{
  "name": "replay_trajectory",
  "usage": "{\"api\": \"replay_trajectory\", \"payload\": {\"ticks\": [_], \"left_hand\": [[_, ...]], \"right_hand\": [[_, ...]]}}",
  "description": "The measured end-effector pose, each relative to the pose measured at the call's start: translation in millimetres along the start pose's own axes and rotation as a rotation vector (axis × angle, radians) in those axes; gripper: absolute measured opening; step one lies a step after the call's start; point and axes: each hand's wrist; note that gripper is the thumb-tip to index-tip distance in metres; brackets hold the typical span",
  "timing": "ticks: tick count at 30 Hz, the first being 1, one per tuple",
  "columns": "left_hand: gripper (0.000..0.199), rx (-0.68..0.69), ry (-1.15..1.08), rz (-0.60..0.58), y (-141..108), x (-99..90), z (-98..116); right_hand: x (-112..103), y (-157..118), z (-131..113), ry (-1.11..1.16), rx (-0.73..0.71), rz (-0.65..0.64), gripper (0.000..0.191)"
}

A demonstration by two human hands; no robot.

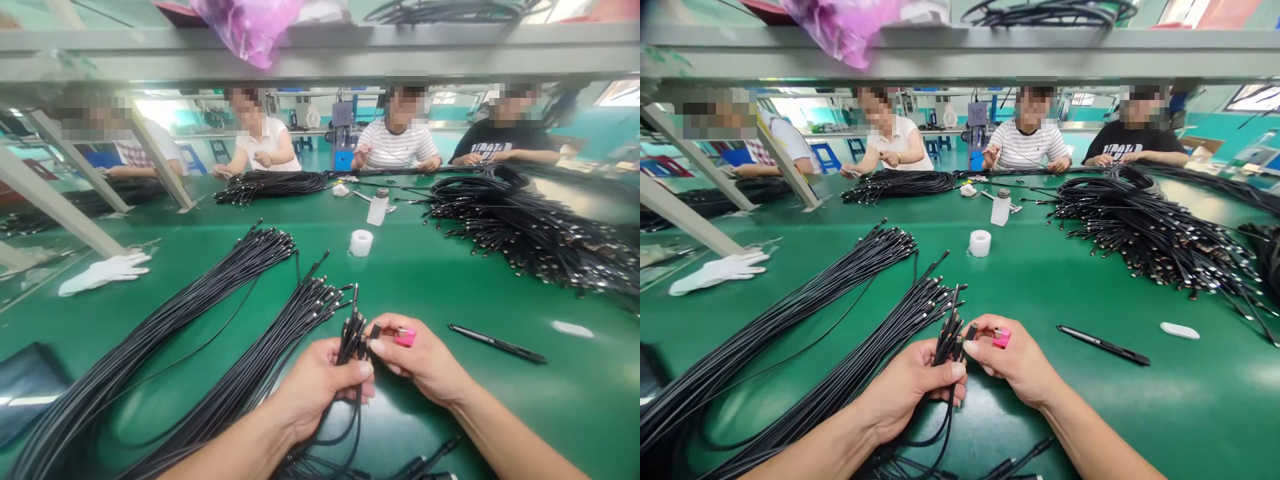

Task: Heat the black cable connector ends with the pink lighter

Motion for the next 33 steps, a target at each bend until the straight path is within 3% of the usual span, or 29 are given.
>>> {"api": "replay_trajectory", "payload": {"ticks": [13,25,33], "left_hand": [[0.038,-0.015,-0.076,-0.053,0.5,0.4,-3.2],[0.028,0.025,0.004,-0.112,-2.0,-2.1,-1.9],[0.027,0.004,0.026,-0.117,-1.9,-3.5,-3.3]], "right_hand": [[1.7,-3.4,0.6,0.073,0.02,0.046,0.026],[4.1,-3.9,0.0,0.201,-0.018,0.126,0.023],[-8.7,6.6,-5.4,0.223,-0.044,0.331,0.027]]}}
Point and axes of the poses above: each hand's wrist, its own y-axis towards the middle knuckle, its own x-axis out of the palm, z = x × y, and after that the axes turned 15 degrees about -x, right-handed
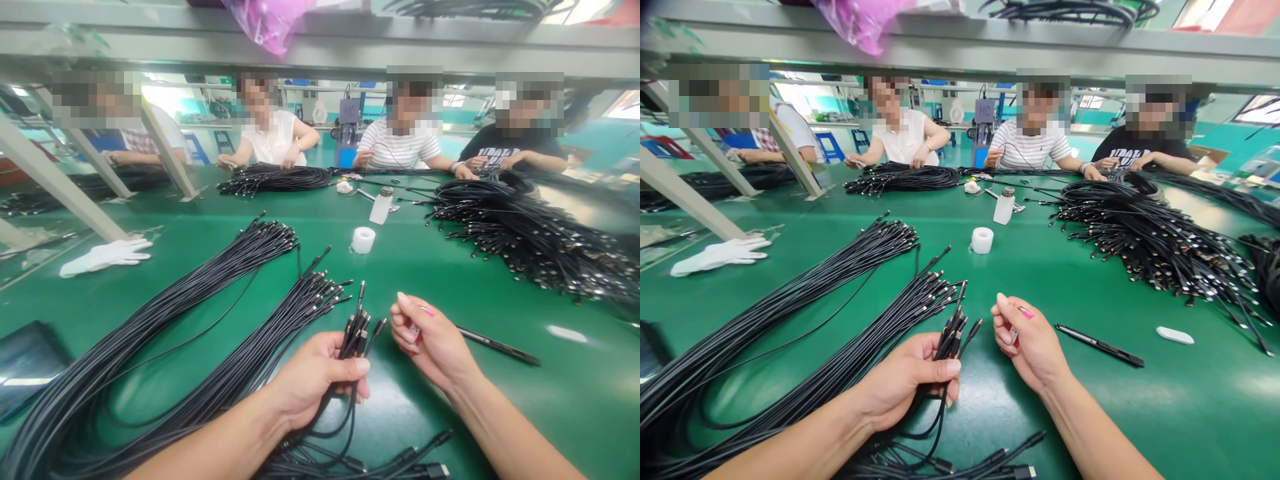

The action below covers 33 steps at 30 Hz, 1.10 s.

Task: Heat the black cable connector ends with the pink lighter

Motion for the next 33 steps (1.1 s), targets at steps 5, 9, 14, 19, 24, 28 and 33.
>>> {"api": "replay_trajectory", "payload": {"ticks": [5,9,14,19,24,28,33], "left_hand": [[0.025,0.002,-0.007,-0.023,-0.9,-0.5,0.9],[0.027,0.008,-0.01,-0.003,-1.0,0.5,0.7],[0.033,-0.021,-0.045,0.015,0.2,1.5,-1.6],[0.033,0.0,-0.063,0.07,0.7,1.4,0.4],[0.027,0.128,-0.081,0.149,1.6,-3.7,6.2],[0.029,0.108,-0.079,0.162,2.4,-6.3,6.6],[0.036,0.088,-0.067,0.132,2.2,-5.2,5.0]], "right_hand": [[5.6,-8.4,-1.7,-0.026,0.063,-0.167,0.043],[9.6,-15.0,-4.3,-0.119,0.098,-0.265,0.048],[11.0,-14.4,-1.9,-0.222,0.058,-0.184,0.037],[12.1,-11.9,-1.4,-0.245,0.053,-0.129,0.038],[12.1,-9.8,0.4,-0.26,0.001,-0.132,0.037],[13.8,-10.9,4.7,-0.328,-0.075,-0.162,0.038],[16.9,-13.2,4.2,-0.37,-0.073,-0.195,0.046]]}}
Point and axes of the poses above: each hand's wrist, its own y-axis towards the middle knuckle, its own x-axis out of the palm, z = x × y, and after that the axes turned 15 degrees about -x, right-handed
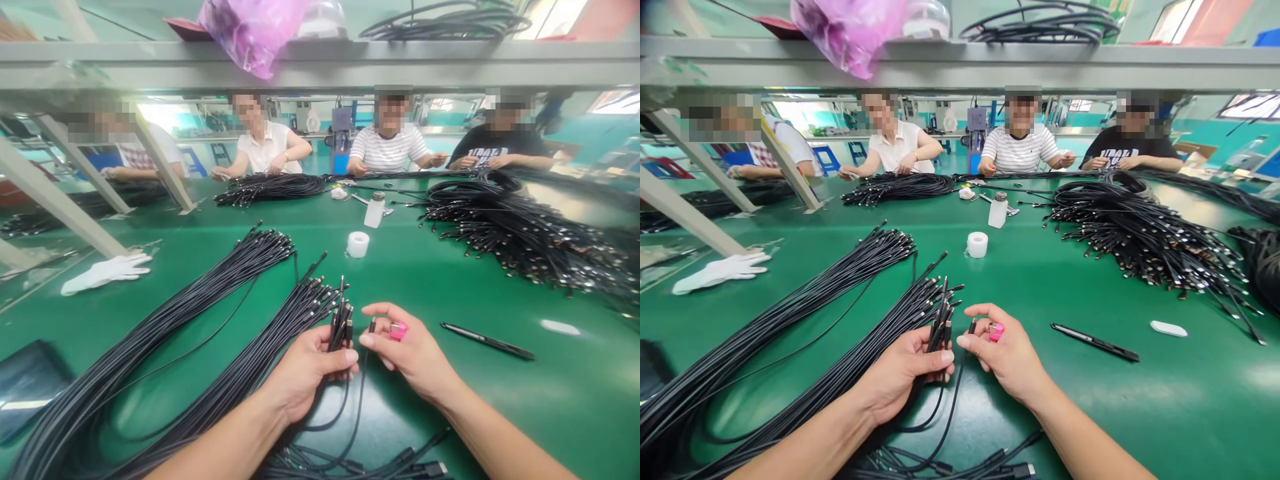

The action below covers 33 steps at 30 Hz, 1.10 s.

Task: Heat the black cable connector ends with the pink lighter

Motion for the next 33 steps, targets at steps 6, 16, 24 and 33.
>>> {"api": "replay_trajectory", "payload": {"ticks": [6,16,24,33], "left_hand": [[0.037,-0.004,0.026,-0.02,-0.4,0.5,0.9],[0.033,0.004,0.031,-0.043,-1.5,3.6,0.7],[0.035,0.006,0.069,-0.057,-2.1,4.7,0.9],[0.037,0.013,0.077,-0.112,-3.6,6.8,1.1]], "right_hand": [[0.1,-0.7,-3.7,0.004,-0.007,-0.022,0.044],[-2.2,-1.2,1.2,0.039,-0.002,-0.054,0.038],[0.4,-2.2,-5.7,0.047,0.043,-0.1,0.039],[0.7,-3.0,-6.2,0.071,0.05,-0.127,0.037]]}}
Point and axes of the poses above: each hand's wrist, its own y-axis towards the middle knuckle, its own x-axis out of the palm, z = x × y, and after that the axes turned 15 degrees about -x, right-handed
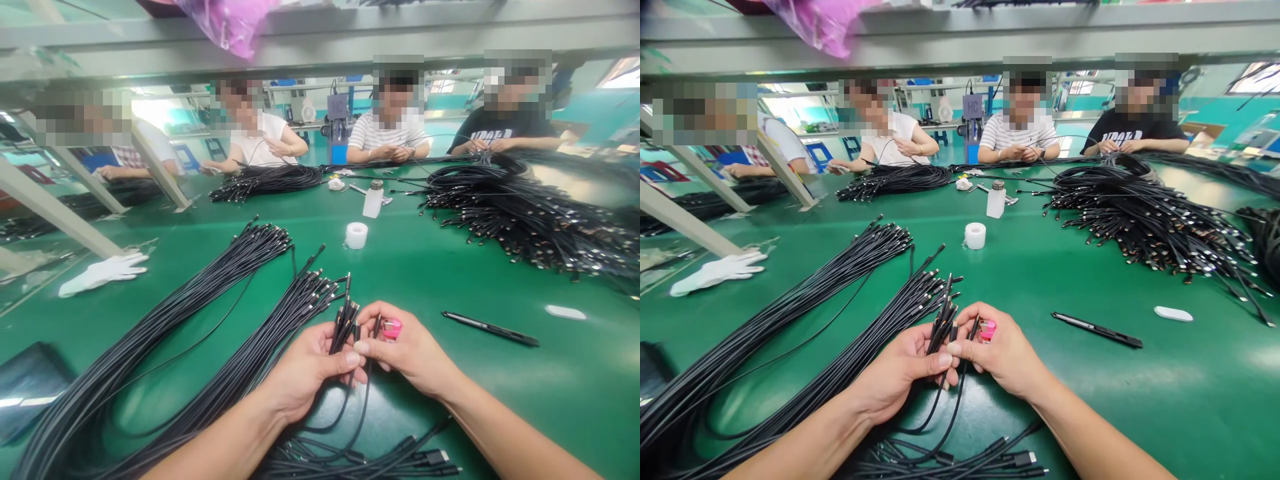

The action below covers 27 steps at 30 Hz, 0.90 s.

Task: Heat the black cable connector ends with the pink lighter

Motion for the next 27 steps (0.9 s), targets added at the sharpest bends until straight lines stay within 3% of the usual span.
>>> {"api": "replay_trajectory", "payload": {"ticks": [6,13,16,21,25,27], "left_hand": [[0.038,-0.027,0.035,-0.025,1.3,-0.4,-1.8],[0.034,0.008,0.006,0.032,4.1,-6.5,-1.2],[0.034,-0.008,0.011,0.015,4.1,-7.2,-1.2],[0.028,0.023,0.027,0.084,5.6,-8.8,-2.4],[0.029,0.001,0.01,0.134,5.3,-9.8,0.3],[0.031,-0.012,-0.026,0.145,4.5,-10.1,1.7]], "right_hand": [[0.5,-1.2,-1.9,-0.081,-0.014,0.019,0.031],[-6.1,-0.7,-2.9,-0.111,-0.05,0.085,0.028],[-6.5,-0.2,-2.5,-0.1,-0.034,0.071,0.031],[-7.1,-1.7,-3.1,-0.06,-0.067,0.03,0.032],[-14.4,-2.0,-13.9,-0.261,-0.028,-0.004,0.03],[-21.5,-1.4,-20.6,-0.459,-0.088,-0.044,0.028]]}}
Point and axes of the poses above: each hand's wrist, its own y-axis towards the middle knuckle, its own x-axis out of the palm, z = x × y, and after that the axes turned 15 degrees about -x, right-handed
